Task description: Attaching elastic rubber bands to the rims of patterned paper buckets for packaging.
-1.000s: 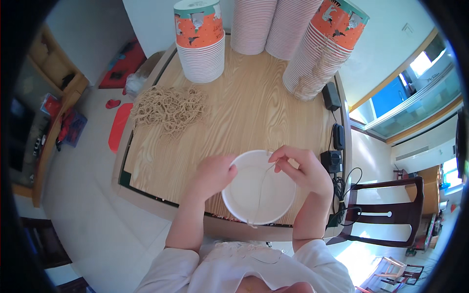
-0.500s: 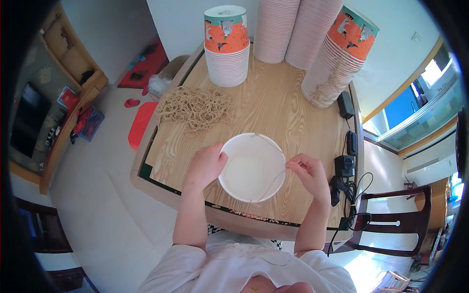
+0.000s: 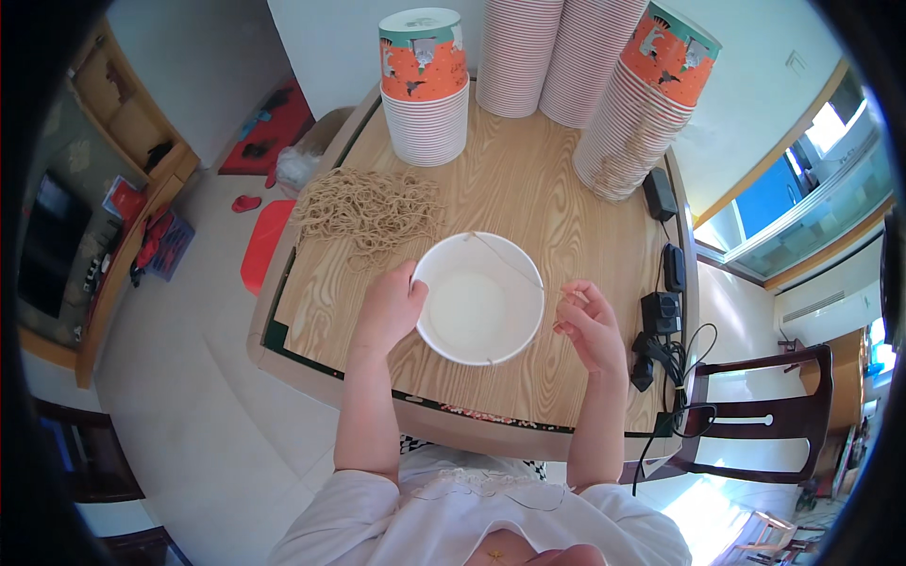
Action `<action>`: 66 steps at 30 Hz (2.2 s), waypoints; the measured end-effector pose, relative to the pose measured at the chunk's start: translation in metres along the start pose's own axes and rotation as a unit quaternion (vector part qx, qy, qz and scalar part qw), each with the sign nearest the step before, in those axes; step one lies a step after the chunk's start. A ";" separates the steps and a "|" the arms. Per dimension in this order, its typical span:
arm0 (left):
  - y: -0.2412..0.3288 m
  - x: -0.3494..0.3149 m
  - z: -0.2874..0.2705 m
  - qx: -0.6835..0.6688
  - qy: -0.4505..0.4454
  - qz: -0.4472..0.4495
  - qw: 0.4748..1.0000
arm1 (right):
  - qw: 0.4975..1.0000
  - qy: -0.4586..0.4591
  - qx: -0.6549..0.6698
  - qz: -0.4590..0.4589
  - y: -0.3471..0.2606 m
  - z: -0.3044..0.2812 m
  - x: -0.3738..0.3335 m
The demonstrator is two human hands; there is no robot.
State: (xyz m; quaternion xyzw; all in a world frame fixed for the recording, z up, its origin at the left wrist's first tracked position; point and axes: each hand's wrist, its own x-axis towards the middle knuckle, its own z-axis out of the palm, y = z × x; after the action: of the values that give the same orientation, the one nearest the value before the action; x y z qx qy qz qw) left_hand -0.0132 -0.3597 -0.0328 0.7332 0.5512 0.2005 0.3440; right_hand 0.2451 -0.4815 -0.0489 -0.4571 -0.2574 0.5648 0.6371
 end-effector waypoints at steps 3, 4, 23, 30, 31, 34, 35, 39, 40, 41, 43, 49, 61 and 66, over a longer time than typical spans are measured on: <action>-0.001 -0.001 0.005 -0.010 -0.064 0.024 0.998 | 0.986 0.011 -0.158 -0.059 0.013 0.000 0.009; -0.001 -0.003 0.006 -0.027 -0.098 0.028 0.994 | 0.986 0.013 -0.157 -0.060 0.018 -0.003 0.012; 0.041 -0.007 0.017 -0.023 -0.208 0.195 0.958 | 0.920 -0.173 -0.349 0.043 0.009 -0.021 0.027; 0.061 0.008 0.041 0.010 -0.248 0.243 0.938 | 0.922 -0.195 -0.327 -0.071 -0.024 -0.015 0.003; 0.062 0.009 0.043 0.012 -0.256 0.242 0.936 | 0.922 -0.193 -0.327 -0.073 -0.025 -0.014 0.002; 0.062 0.007 0.048 0.036 -0.231 0.257 0.938 | 0.917 -0.165 -0.356 -0.067 -0.025 -0.007 0.001; 0.060 0.007 0.049 0.037 -0.231 0.256 0.938 | 0.918 -0.171 -0.347 -0.086 -0.023 -0.004 0.002; 0.062 0.001 0.048 0.028 -0.226 0.260 0.938 | 0.922 -0.135 -0.356 -0.066 -0.013 0.001 0.012; 0.064 0.001 0.048 0.028 -0.234 0.250 0.939 | 0.922 -0.132 -0.357 -0.067 -0.007 -0.004 0.016; 0.064 0.001 0.049 0.028 -0.234 0.251 0.939 | 0.941 -0.129 -0.310 -0.040 0.001 -0.009 0.022; 0.061 -0.001 0.050 0.007 -0.217 0.249 0.944 | 0.956 -0.127 -0.263 -0.013 0.011 -0.014 0.029; 0.058 -0.004 0.052 -0.021 -0.171 0.230 0.958 | 0.977 -0.146 -0.110 0.111 0.022 -0.006 0.026; 0.060 -0.006 0.051 -0.101 -0.127 0.223 0.961 | 0.985 -0.103 -0.101 0.091 0.013 -0.005 0.017; 0.063 -0.016 0.045 -0.076 -0.082 0.318 0.942 | 0.988 -0.138 -0.042 0.051 0.005 -0.003 0.008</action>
State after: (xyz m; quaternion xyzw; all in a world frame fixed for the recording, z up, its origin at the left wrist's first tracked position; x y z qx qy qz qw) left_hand 0.0539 -0.3975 -0.0165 0.8556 0.2426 0.2800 0.3614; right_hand 0.2476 -0.4748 -0.0560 -0.4136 -0.3426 0.6430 0.5460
